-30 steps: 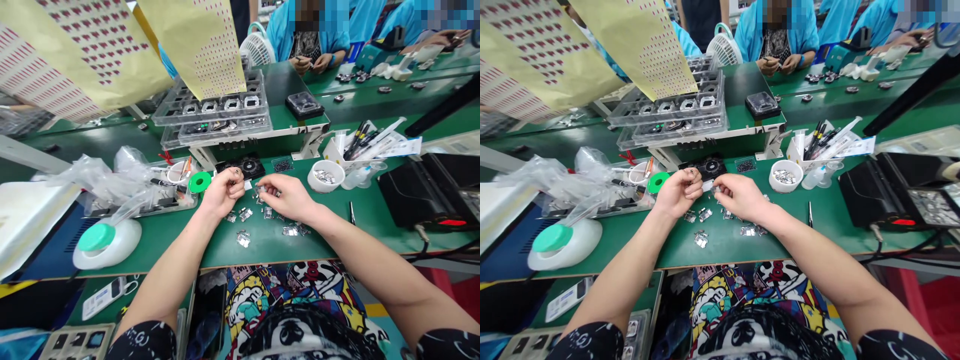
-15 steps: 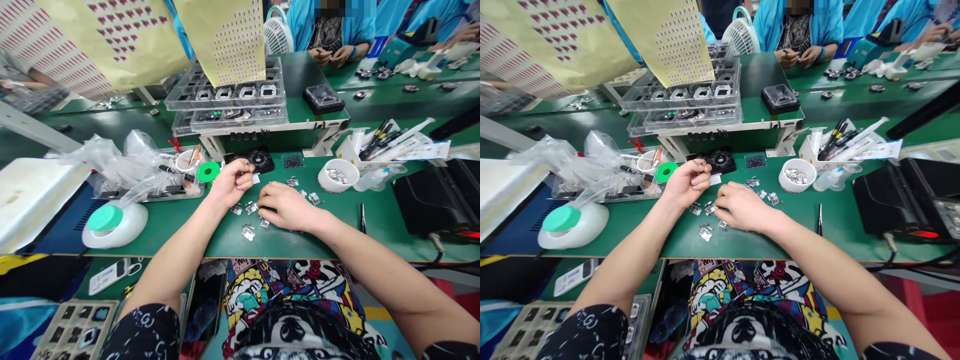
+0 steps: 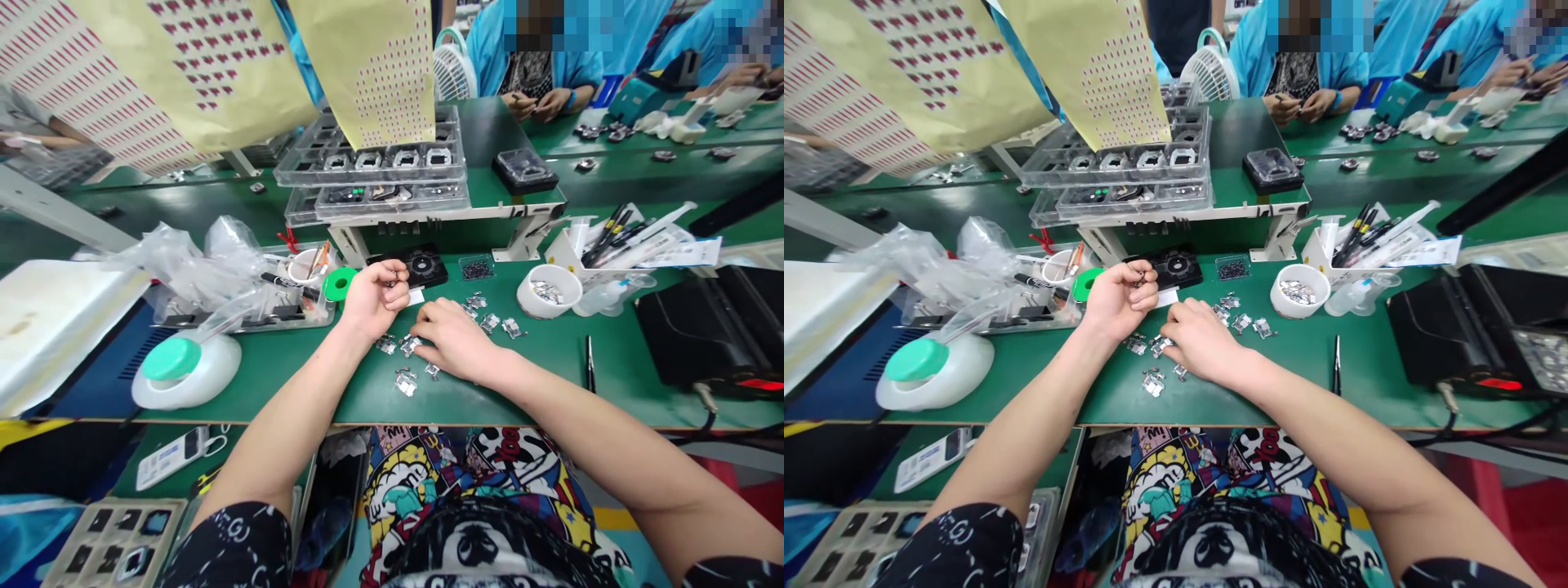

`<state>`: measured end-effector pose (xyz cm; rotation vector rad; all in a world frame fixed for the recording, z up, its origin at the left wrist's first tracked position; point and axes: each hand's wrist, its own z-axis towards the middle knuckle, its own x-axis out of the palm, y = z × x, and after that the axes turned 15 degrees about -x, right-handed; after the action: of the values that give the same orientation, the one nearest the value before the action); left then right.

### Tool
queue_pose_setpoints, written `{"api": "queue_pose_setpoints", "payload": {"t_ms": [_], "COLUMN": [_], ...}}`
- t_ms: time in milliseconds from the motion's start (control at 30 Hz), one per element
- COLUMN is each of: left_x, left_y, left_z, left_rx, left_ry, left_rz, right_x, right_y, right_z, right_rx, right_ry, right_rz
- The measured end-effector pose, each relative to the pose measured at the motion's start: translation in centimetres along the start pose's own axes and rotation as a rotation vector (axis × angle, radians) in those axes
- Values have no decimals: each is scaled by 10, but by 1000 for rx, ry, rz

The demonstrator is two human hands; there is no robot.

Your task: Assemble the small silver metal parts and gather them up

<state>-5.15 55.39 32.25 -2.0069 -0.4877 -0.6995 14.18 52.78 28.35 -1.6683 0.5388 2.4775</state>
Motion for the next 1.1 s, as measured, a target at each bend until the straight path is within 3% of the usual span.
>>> {"api": "queue_pose_setpoints", "payload": {"t_ms": [133, 367, 533, 700, 867, 967, 1100], "left_x": [1, 2, 1, 0, -3, -3, 0], "left_y": [0, 7, 8, 11, 17, 18, 19], "left_z": [0, 3, 1, -2, -3, -2, -2], "left_rx": [-16, -45, 3, -55, -43, -55, -86], "left_ry": [18, -54, -39, -62, -98, -139, -140], "left_rz": [30, 152, 309, 487, 683, 723, 664], "right_x": [-2, -4, -18, -37, -40, -36, -32], "right_y": [-1, -8, -21, -35, -37, -32, -23], "right_z": [0, -4, -11, -17, -19, -17, -14], "right_rx": [-23, -39, 0, 78, 135, 181, 365], "right_ry": [3, 45, -78, -219, -217, -218, -393], "right_rz": [1, -63, -77, -132, -174, -111, 247]}}
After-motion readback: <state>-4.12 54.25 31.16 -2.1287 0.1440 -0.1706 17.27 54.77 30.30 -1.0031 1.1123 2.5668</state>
